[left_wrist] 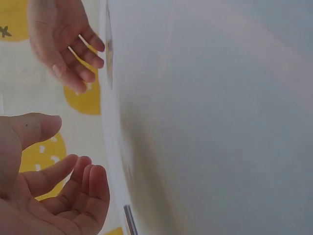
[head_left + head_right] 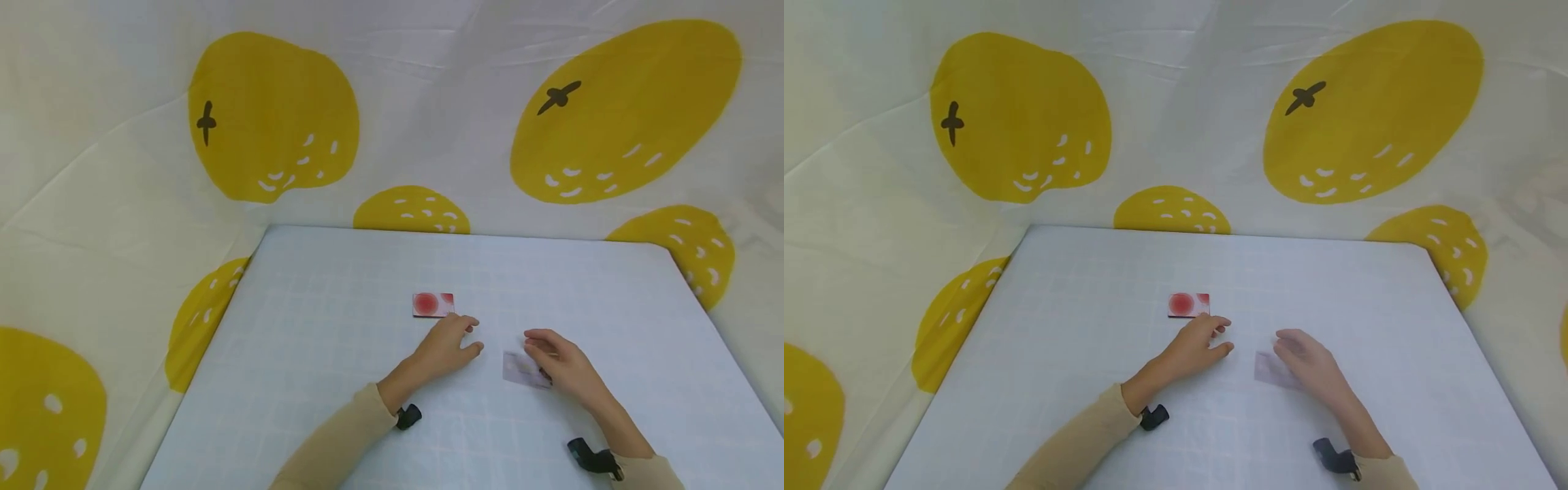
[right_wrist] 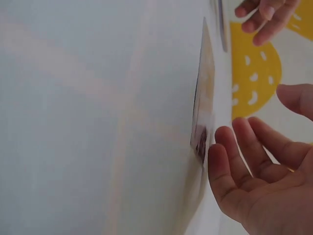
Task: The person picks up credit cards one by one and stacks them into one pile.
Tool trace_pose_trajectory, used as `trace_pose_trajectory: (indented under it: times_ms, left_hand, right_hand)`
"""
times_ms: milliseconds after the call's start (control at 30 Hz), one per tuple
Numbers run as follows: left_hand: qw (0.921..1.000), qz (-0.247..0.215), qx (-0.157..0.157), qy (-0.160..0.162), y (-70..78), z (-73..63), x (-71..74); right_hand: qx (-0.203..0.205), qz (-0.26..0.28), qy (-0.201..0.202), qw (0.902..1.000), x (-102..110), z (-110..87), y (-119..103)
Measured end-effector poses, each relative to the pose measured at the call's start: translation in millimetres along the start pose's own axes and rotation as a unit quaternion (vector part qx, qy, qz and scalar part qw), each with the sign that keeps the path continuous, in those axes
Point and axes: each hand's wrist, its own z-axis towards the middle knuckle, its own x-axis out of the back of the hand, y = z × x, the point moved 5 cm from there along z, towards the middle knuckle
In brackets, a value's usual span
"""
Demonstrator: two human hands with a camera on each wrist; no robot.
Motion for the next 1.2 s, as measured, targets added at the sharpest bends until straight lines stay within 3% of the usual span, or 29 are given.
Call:
trace_pose_trajectory:
  times_ms: [267, 567, 867, 1200]
  left_hand:
    - [0.9949, 0.059, -0.033, -0.074, 26.2, 13.2, -23.3]
    - [0.9861, 0.091, -0.022, -0.137, 36.5, 21.0, -42.7]
    - [0.9801, 0.125, -0.022, -0.152, 32.9, 20.0, -48.2]
    - [0.9769, 0.151, -0.017, -0.151, 33.6, 21.9, -49.1]
  right_hand:
    - [0.001, -0.057, 0.007, 0.9984, 16, -10.6, 20]
    - [0.015, -0.101, 0.001, 0.9948, 20, -15.2, 34]
    - [0.028, -0.134, -0.003, 0.9906, 16, -16.4, 39]
    - [0.006, -0.146, -0.01, 0.9892, 12, -17.9, 36]
